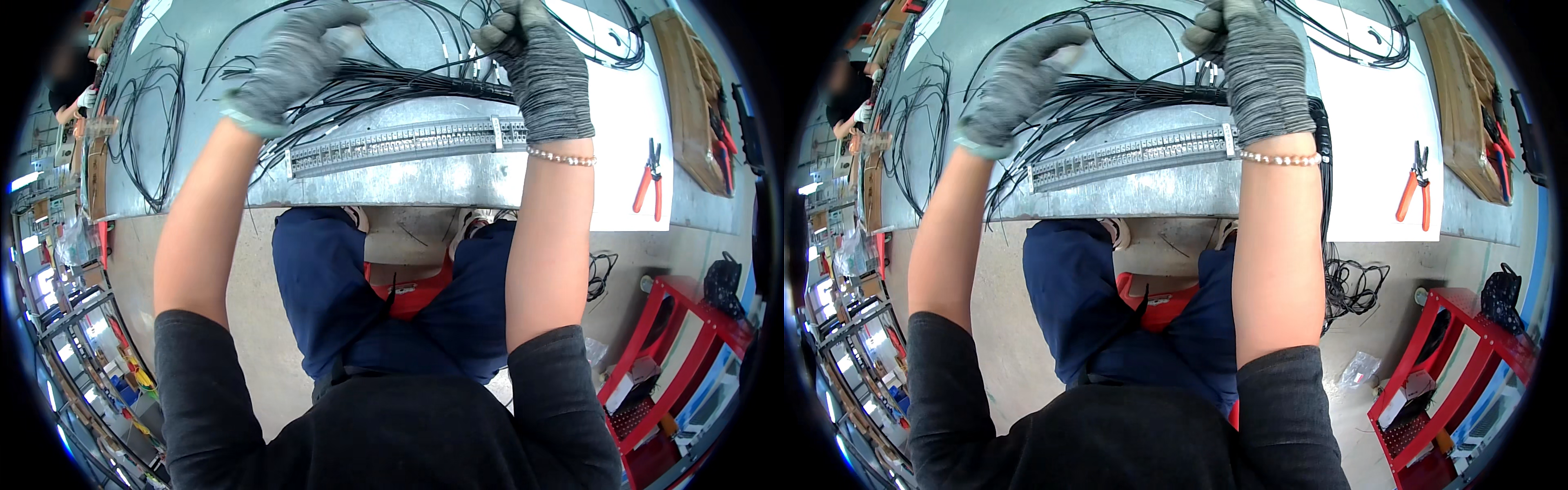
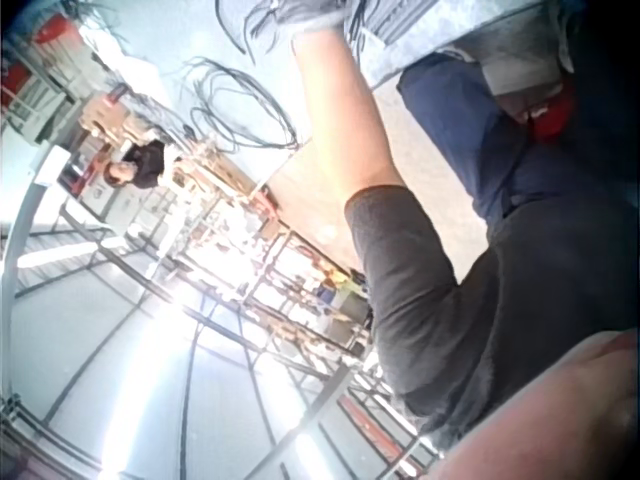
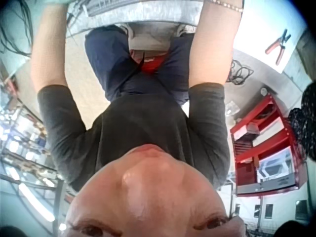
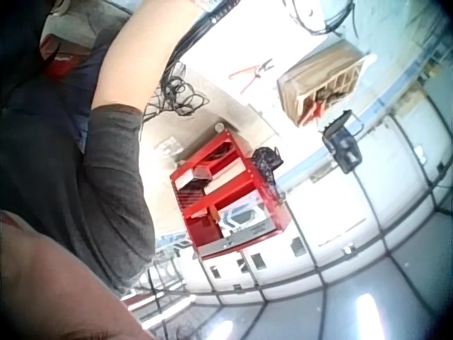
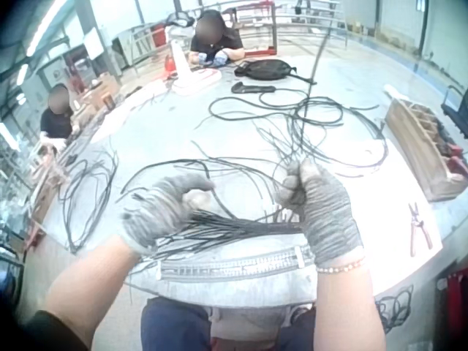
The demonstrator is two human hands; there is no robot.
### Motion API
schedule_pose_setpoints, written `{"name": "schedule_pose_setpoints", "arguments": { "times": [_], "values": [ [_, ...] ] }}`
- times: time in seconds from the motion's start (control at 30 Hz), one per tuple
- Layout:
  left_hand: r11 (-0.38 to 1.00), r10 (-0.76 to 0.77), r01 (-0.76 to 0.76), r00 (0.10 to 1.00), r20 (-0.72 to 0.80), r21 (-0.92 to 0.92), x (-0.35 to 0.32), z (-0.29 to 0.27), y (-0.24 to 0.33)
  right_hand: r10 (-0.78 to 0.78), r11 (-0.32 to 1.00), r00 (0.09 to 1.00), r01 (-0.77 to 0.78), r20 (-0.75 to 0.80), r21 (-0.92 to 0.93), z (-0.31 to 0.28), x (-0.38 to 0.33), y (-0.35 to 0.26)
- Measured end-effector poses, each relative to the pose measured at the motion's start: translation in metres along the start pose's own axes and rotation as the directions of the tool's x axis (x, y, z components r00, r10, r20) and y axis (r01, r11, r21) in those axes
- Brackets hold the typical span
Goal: The person organizes a bundle of black cables on a metal workbench. They repeatedly gather, align, and separate the cables by hand, occasionally using a red-handled wire cutter to trim or adjust the bundle. The cables remain on the bench throughout the clip.
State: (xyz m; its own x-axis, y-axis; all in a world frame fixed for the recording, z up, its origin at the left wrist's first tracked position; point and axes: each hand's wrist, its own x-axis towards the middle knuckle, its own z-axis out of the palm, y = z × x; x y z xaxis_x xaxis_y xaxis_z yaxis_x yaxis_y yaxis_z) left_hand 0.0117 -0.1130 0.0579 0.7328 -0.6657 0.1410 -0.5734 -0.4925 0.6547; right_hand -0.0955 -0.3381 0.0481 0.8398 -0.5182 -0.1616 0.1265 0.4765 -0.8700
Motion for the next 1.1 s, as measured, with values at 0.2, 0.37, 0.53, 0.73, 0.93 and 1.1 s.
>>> {"name": "schedule_pose_setpoints", "arguments": {
  "times": [0.2, 0.37, 0.53, 0.73, 0.93, 1.1],
  "values": [
    [0.885, -0.148, -0.084, 0.881, 0.449, 0.458, 0.024, 0.056, -0.009, -0.057, 0.998, 0.998, 0.056, 0.012, 0.024, -0.006, 0.005, -0.001],
    [0.906, -0.128, -0.114, 0.843, 0.522, 0.407, 0.036, 0.061, -0.014, -0.074, 0.985, 0.997, 0.072, 0.003, 0.155, -0.015, 0.017, 0.002],
    [0.91, -0.129, -0.138, 0.802, 0.584, 0.39, 0.041, 0.062, -0.013, -0.015, 0.994, 0.998, 0.021, -0.061, 0.104, -0.015, 0.017, -0.002],
    [0.918, -0.114, -0.158, 0.774, 0.623, 0.364, 0.055, 0.072, -0.016, -0.082, 0.99, 0.975, 0.103, -0.206, 0.091, -0.027, 0.023, -0.013],
    [0.929, -0.168, -0.075, 0.789, 0.591, 0.363, 0.044, 0.059, -0.002, -0.218, 0.954, 0.936, 0.145, -0.275, -0.264, -0.025, 0.025, -0.003],
    [0.957, -0.221, 0.007, 0.661, 0.717, 0.289, 0.056, 0.056, -0.01, -0.155, 0.98, 0.987, 0.158, 0.037, -0.124, -0.007, 0.006, -0.001]
  ]
}}
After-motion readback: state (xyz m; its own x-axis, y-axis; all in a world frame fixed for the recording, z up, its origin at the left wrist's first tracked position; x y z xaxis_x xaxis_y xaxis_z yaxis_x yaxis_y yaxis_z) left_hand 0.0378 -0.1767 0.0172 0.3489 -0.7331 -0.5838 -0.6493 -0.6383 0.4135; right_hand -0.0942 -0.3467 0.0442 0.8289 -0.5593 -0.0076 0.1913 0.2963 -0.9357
